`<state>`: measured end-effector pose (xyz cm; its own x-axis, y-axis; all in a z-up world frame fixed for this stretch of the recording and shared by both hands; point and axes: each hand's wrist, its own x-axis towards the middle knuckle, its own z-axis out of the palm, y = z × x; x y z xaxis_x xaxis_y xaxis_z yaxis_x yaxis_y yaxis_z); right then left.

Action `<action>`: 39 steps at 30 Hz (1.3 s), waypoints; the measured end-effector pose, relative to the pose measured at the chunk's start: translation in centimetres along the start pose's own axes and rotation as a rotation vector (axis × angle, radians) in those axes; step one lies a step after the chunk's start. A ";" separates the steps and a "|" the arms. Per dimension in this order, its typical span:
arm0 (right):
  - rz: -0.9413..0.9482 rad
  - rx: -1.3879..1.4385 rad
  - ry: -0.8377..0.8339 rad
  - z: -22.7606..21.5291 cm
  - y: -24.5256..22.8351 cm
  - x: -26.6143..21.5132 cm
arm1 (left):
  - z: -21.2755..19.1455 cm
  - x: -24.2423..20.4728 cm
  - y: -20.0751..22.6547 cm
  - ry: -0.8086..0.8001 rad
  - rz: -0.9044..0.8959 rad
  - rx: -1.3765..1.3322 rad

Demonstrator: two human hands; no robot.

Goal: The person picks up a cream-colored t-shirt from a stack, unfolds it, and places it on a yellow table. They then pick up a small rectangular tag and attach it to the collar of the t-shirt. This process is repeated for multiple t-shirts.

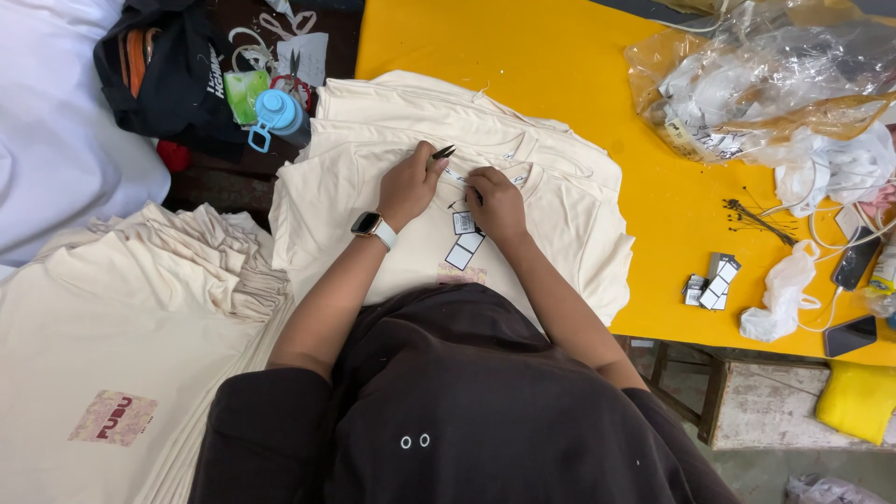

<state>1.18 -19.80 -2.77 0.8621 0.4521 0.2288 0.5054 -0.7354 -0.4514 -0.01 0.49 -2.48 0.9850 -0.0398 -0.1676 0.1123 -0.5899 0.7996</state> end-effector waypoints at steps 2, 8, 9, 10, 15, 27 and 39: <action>-0.063 -0.115 -0.021 0.4 0.0 0.1 | -0.2 0.0 0.3 -0.002 0.000 -0.007; -0.281 -0.444 -0.095 4.0 3.1 0.2 | -0.1 -0.1 0.3 -0.011 0.013 0.008; -0.315 -0.464 -0.109 4.3 3.5 0.6 | -0.2 0.0 0.1 -0.008 0.016 0.008; -0.318 -0.466 -0.106 3.5 3.8 0.8 | -0.2 0.0 0.1 -0.003 0.018 0.008; 0.010 0.024 -0.238 -0.4 3.5 1.7 | 0.2 0.1 -0.3 0.009 0.004 0.016; 0.005 -0.217 -0.097 2.2 3.5 0.3 | 1.6 0.1 -1.3 0.064 0.150 0.198; 0.062 -0.188 -0.121 2.8 4.6 0.4 | 5.3 2.1 -2.4 0.292 0.602 0.835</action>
<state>3.80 -21.60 -7.15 0.8868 0.4521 0.0956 0.4593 -0.8396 -0.2902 1.07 -2.43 -7.84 0.8539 -0.3795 0.3560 -0.4189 -0.9072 0.0378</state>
